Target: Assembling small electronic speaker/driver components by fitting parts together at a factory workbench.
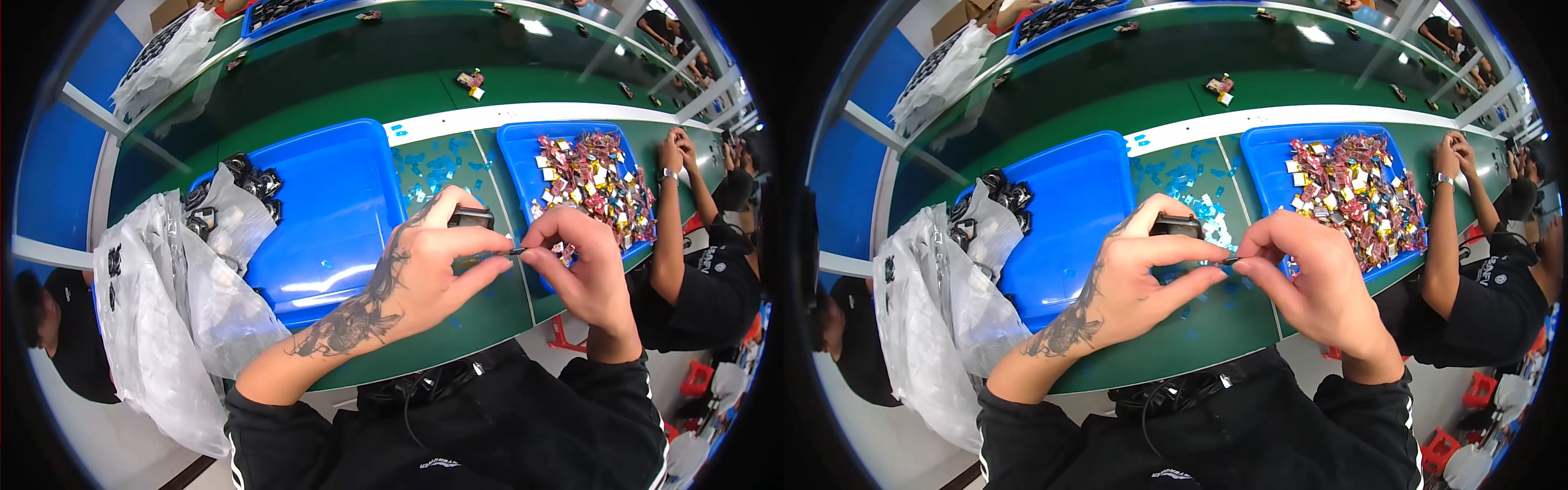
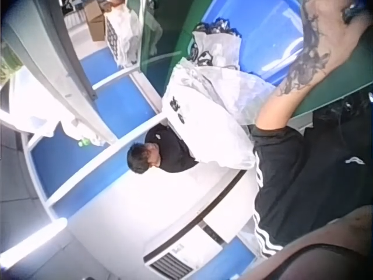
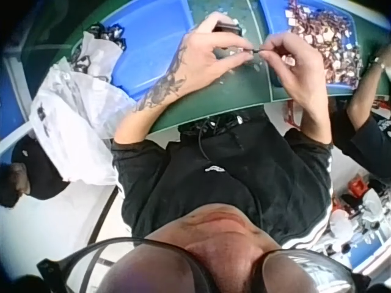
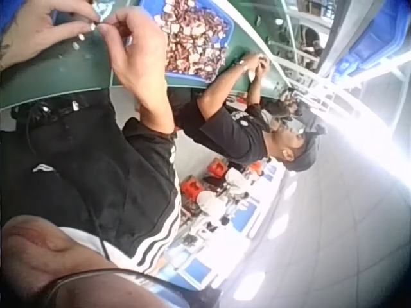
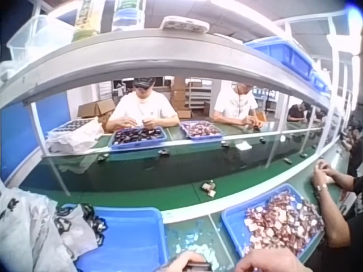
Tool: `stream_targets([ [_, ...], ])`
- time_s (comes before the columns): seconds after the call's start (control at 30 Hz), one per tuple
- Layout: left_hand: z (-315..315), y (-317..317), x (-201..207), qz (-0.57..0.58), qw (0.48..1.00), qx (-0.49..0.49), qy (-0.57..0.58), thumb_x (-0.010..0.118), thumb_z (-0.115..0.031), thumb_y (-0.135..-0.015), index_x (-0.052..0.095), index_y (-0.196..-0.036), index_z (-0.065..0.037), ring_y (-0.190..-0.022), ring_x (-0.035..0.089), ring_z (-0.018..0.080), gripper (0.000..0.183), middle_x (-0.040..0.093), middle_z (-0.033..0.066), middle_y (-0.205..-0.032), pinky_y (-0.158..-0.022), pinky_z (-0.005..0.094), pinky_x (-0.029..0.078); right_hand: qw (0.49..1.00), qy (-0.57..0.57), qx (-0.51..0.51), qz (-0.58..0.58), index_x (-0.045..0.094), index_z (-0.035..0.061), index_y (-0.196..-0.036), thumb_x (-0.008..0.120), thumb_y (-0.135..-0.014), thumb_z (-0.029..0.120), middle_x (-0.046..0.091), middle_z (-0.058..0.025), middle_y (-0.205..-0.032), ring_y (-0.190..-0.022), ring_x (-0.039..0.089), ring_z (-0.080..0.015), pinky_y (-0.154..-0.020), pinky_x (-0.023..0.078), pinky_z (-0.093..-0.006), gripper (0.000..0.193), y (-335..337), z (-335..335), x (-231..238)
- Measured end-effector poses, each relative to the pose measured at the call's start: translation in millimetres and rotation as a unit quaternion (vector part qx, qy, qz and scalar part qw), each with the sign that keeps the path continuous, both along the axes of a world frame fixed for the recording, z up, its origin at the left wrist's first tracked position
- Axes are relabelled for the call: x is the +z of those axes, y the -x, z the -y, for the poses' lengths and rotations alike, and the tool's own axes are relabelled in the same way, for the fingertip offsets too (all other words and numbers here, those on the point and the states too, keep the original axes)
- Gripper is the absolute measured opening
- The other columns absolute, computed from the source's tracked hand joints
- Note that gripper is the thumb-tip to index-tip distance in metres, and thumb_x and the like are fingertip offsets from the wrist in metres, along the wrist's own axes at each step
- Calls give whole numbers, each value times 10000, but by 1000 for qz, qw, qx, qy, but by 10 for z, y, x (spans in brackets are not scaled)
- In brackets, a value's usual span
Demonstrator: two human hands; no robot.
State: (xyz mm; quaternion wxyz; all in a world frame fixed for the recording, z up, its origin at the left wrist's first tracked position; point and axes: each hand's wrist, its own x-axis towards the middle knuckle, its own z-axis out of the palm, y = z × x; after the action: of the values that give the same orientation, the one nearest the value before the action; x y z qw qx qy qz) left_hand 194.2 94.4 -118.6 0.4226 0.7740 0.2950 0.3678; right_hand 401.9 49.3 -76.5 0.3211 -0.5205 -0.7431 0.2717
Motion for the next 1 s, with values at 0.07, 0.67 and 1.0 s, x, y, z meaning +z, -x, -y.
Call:
stream_targets([
  [0.07, -5, 31, 3, 30, 999, -1, 14, 787, -62, -756, 741, -953, -47, -896, 622, 204, 203, 579, 112, -1006, -773, 303, 514, 1000, 13, 4, -16, 613, -20, -889, 678, -820, -32, 614, -67, -789, -699, 604, -140, -637, 491, -270, 95, 39, -3, -2],
  [0.67, -16, -1, -66, 10, 985, 78, -156, 798, -3, -696, 714, -884, -54, -888, 636, 242, 211, 589, 108, -990, -734, 311, 534, 864, 326, 45, -382, 554, 45, -916, 482, -1020, 239, 484, 31, -724, -642, 443, -48, -569, 391, -208, 232, 113, -213, -297],
  [1.0, -49, 86, -50, -50, 861, 38, -504, 788, -19, -618, 708, -821, -31, -718, 601, 234, 219, 624, 112, -975, -572, 329, 504, 821, 390, 89, -407, 554, 47, -923, 491, -1021, 275, 463, 34, -728, -636, 430, -57, -567, 383, -213, 255, 40, -162, -288],
])
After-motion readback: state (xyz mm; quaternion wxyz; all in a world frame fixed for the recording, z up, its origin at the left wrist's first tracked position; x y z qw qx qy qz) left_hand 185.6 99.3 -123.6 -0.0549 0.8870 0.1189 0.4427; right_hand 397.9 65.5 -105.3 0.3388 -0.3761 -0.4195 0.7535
